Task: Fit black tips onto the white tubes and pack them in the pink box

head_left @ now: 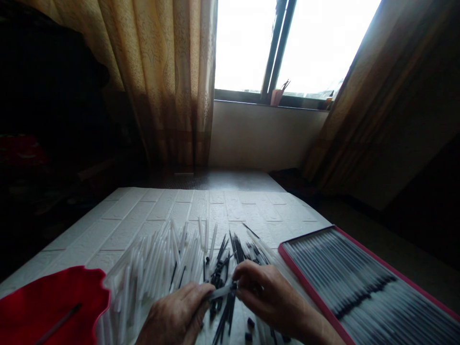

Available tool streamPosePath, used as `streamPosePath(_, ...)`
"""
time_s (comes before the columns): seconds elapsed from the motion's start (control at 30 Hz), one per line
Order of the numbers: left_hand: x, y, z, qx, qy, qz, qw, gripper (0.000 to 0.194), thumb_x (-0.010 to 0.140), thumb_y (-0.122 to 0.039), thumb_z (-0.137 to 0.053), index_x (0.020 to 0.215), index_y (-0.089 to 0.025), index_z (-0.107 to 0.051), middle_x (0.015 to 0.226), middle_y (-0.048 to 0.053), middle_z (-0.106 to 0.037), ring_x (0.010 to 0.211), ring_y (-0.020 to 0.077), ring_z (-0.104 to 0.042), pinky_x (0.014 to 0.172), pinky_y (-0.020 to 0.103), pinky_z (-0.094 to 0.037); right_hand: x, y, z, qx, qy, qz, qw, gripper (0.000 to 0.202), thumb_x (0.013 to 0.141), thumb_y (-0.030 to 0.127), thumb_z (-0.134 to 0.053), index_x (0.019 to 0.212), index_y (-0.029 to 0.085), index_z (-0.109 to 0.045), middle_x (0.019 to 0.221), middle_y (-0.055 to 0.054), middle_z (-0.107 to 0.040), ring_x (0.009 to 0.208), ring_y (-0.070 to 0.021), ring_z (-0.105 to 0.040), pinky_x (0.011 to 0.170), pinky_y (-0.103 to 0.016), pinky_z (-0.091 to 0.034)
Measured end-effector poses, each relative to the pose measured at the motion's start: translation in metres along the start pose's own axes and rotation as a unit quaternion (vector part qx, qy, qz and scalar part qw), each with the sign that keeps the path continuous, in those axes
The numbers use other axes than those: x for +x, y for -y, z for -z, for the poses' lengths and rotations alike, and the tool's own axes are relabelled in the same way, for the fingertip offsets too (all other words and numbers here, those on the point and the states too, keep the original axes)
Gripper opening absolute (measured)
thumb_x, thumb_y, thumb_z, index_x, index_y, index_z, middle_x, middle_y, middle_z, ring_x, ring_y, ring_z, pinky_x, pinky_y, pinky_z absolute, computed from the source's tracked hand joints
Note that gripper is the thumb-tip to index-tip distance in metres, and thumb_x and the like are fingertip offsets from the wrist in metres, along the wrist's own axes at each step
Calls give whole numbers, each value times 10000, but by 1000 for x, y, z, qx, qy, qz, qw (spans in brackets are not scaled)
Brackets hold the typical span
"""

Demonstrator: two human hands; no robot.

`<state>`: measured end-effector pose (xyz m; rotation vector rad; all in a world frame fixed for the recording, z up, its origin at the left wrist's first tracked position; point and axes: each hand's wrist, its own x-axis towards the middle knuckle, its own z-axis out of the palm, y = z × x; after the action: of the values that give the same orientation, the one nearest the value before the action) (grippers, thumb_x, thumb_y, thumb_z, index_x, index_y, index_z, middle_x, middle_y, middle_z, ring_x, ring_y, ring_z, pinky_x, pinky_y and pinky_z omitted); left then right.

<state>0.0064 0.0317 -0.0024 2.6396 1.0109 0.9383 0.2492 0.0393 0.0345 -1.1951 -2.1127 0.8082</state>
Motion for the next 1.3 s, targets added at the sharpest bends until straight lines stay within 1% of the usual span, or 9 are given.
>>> streamPosePath(0.23,0,-2,2,-1,6,-1,1000,251,986,-168,-418,1208,-234,-515,967,37,-713,878,169,-730,778,248,-590,1,2,0,-18,0,-4,1000,54,810,173,-566,831,187,-615,622,39,-555,528,-99,-469,508,-197,-348)
streamPosePath(0.5,0,0,1,2,1,-1,1000,249,974,-162,-441,1196,-227,-532,968,41,-722,879,170,-732,782,241,-587,1,1,1,-26,2,-6,1000,62,840,209,-572,799,183,-610,640,27,-576,556,-106,-494,525,-203,-355)
streamPosePath(0.53,1,0,1,2,-2,0,1000,245,974,-167,-442,1191,-228,-537,964,39,-724,874,168,-734,779,238,-589,0,1,1,-22,0,-5,1000,33,830,204,-585,829,184,-612,635,32,-573,549,-104,-487,519,-202,-350)
streamPosePath(0.63,1,-1,1,-1,-9,-7,1000,251,974,-170,-434,1193,-227,-541,958,36,-727,869,165,-738,774,232,-591,-1,2,0,-3,-2,1,1000,126,802,155,-595,923,191,-601,613,55,-559,523,-95,-466,510,-197,-342)
streamPosePath(0.77,1,-1,0,7,-16,-7,1000,248,979,-175,-428,1192,-227,-543,957,35,-730,869,165,-741,781,235,-593,0,1,-1,-10,-6,5,1000,117,789,112,-558,864,193,-596,602,60,-542,509,-87,-452,503,-194,-332)
streamPosePath(0.9,0,-1,0,14,-13,-10,1000,248,988,-187,-421,1205,-225,-533,962,38,-726,878,167,-739,791,241,-591,2,0,0,-26,1,-1,1000,45,816,170,-561,804,191,-599,612,45,-544,521,-94,-462,499,-194,-332)
streamPosePath(1.1,2,-2,1,14,-16,-16,1000,246,990,-187,-413,1202,-235,-527,948,27,-723,871,161,-741,779,234,-594,1,1,0,-45,9,-8,999,120,854,229,-547,774,185,-625,637,15,-593,558,-112,-519,544,-203,-374)
streamPosePath(1.2,3,-2,2,14,-11,-9,1000,234,997,-207,-407,1196,-240,-526,936,23,-720,857,162,-743,770,243,-601,0,1,0,-33,3,-7,999,59,826,223,-585,848,186,-626,628,29,-585,535,-105,-493,515,-197,-353)
streamPosePath(1.3,3,-2,2,14,-7,-9,1000,230,995,-198,-405,1185,-238,-529,934,27,-720,857,163,-742,771,249,-602,0,2,-1,-21,1,-7,1000,145,796,165,-587,936,193,-611,602,56,-567,509,-94,-472,504,-190,-341)
